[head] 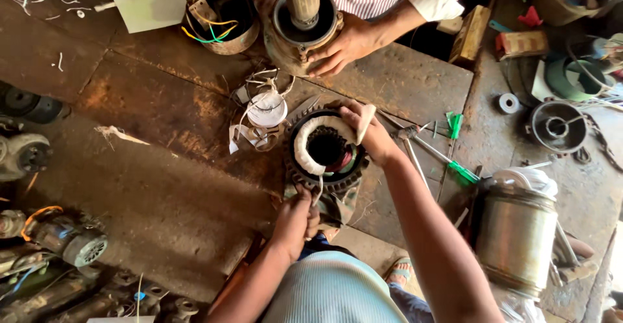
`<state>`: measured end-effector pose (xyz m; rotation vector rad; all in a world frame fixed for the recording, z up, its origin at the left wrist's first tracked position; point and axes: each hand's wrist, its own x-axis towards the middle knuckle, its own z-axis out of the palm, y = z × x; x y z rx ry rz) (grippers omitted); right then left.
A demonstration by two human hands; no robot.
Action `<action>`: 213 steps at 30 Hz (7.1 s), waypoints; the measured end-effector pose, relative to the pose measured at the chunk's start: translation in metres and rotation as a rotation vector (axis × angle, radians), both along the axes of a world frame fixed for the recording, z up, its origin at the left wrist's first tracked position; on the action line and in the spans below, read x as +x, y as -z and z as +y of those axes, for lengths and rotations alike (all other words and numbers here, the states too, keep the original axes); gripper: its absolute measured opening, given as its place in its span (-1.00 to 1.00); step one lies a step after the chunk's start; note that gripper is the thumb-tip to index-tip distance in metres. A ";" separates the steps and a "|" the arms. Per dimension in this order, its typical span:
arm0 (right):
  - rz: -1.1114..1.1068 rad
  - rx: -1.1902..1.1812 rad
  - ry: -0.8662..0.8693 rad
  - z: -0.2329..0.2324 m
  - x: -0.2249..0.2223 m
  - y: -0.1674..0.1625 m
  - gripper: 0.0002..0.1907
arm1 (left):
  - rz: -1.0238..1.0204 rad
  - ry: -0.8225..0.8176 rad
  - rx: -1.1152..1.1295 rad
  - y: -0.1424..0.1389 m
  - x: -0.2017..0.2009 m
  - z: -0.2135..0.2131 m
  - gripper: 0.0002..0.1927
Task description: The person wraps white insulating tape around the copper windings of an electric motor stator on a wooden workbench, tucking and pressing the tape into place around the circumference and using a wooden stick to push it into the slots.
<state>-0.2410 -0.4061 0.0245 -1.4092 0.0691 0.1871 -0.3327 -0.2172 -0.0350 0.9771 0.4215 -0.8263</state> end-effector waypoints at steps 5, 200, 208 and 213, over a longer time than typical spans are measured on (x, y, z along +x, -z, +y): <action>0.025 -0.030 0.374 0.023 -0.059 -0.015 -0.61 | -0.152 0.088 0.326 -0.017 -0.008 0.015 -0.51; 0.080 -1.417 0.342 0.073 -0.017 -0.007 -0.86 | -1.805 0.596 0.249 -0.002 0.168 0.050 -0.75; 0.154 -1.494 -0.162 0.090 -0.013 -0.009 -0.81 | -1.815 0.634 0.222 -0.004 0.173 0.051 -0.71; -0.050 -1.344 0.139 0.105 -0.053 -0.030 -0.34 | -1.790 0.677 0.253 -0.008 0.177 0.051 -0.77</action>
